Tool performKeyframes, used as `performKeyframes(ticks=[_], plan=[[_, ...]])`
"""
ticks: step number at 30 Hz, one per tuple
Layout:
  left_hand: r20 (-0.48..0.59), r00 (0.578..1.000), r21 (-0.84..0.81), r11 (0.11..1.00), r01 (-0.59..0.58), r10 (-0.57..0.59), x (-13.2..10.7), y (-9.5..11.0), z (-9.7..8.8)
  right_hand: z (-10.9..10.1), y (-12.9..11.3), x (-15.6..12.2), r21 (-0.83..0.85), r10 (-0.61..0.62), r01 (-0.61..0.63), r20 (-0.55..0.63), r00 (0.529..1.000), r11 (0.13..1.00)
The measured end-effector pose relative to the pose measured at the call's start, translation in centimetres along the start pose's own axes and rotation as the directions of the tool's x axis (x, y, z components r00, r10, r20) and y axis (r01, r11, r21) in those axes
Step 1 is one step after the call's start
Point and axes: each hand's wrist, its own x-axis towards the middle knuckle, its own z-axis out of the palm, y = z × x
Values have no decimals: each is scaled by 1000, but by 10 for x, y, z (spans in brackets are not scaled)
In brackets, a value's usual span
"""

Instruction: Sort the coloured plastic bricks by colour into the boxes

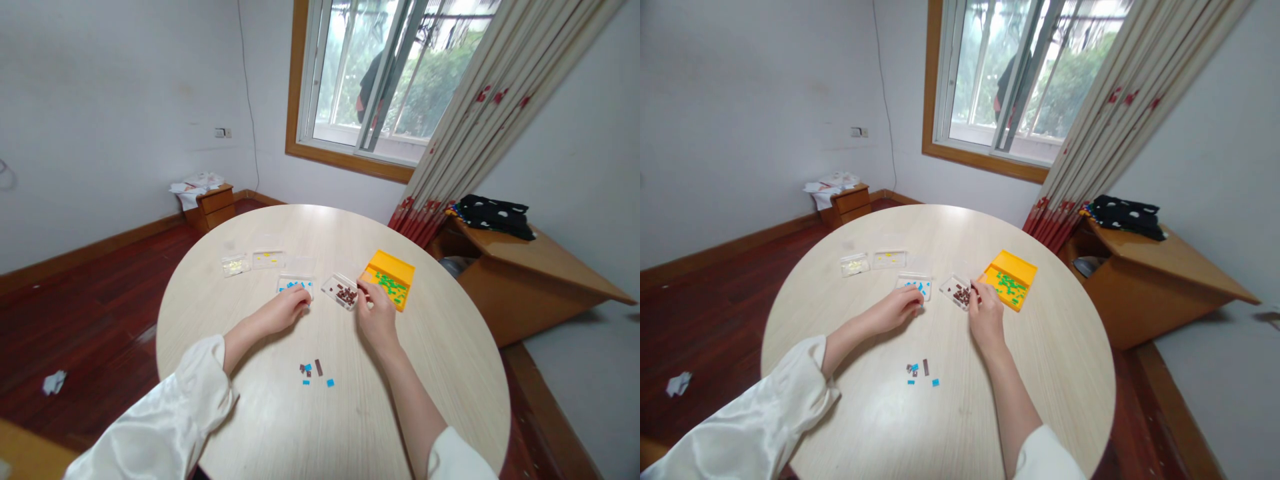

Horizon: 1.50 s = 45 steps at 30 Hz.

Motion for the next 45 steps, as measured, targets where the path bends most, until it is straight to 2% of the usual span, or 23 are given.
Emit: performKeyframes(ticks=[4, 6, 7, 8, 9, 10, 12, 13, 14, 16, 21, 26, 28, 30, 32, 35, 38, 40, 45], plan=[[-62, 998, -14, 1000, 6, -7, 0, -1, -1, -4, -7, 1, -20, 42, -41, 66, 997, 999], [-98, 995, -13, 1000, 15, -16, 0, -3, -1, -9, -17, 1, 29, 60, -67, 195, 979, 997], [-123, 992, -8, 1000, 17, -18, 1, -4, -2, -12, -23, 0, 68, 63, -87, 306, 950, 994], [-151, 988, -1, 1000, 18, -18, 1, -6, -2, -14, -30, -1, 102, 66, -123, 440, 895, 987], [-183, 983, 7, 1000, 21, -19, 1, -9, -2, -16, -37, -3, 124, 66, -171, 589, 805, 977], [-216, 976, 16, 1000, 27, -23, 2, -11, -2, -17, -44, -5, 125, 49, -202, 726, 685, 971], [-276, 960, 31, 998, 49, -39, 3, -17, -3, -18, -56, -9, 80, 40, -233, 882, 470, 969], [-301, 952, 37, 997, 63, -49, 3, -20, -3, -18, -60, -11, 60, 35, -226, 918, 395, 972], [-323, 945, 42, 996, 76, -58, 4, -23, -3, -18, -62, -13, 42, 35, -210, 936, 349, 977], [-353, 932, 48, 994, 99, -76, 4, -27, -5, -17, -65, -14, 22, 32, -163, 946, 322, 986], [-379, 919, 49, 989, 141, -113, 4, -28, -7, -21, -64, -12, -22, 48, -73, 926, 374, 997], [-380, 917, 45, 988, 146, -118, 4, -28, -6, -25, -64, -12, -42, 45, -18, 894, 446, 999], [-384, 915, 44, 988, 149, -121, 4, -28, -6, -23, -62, -12, -35, 42, -22, 872, 487, 999], [-389, 913, 43, 987, 152, -123, 4, -28, -6, -21, -60, -12, -18, 46, -55, 832, 553, 998], [-390, 913, 43, 988, 151, -123, 4, -29, -6, -19, -57, -9, 11, 57, -101, 761, 646, 995], [-388, 914, 44, 988, 146, -118, 4, -30, -6, -16, -49, -5, 58, 97, -162, 592, 800, 985], [-394, 911, 33, 988, 150, -125, 4, -32, -5, -14, -38, -1, 90, 180, -230, 378, 908, 969], [-408, 901, 13, 986, 169, -149, 4, -33, -4, -13, -31, 1, 122, 241, -279, 257, 936, 952], [-448, 870, -22, 975, 219, -206, 4, -33, -4, -11, -19, 2, 197, 334, -346, 93, 938, 917]])
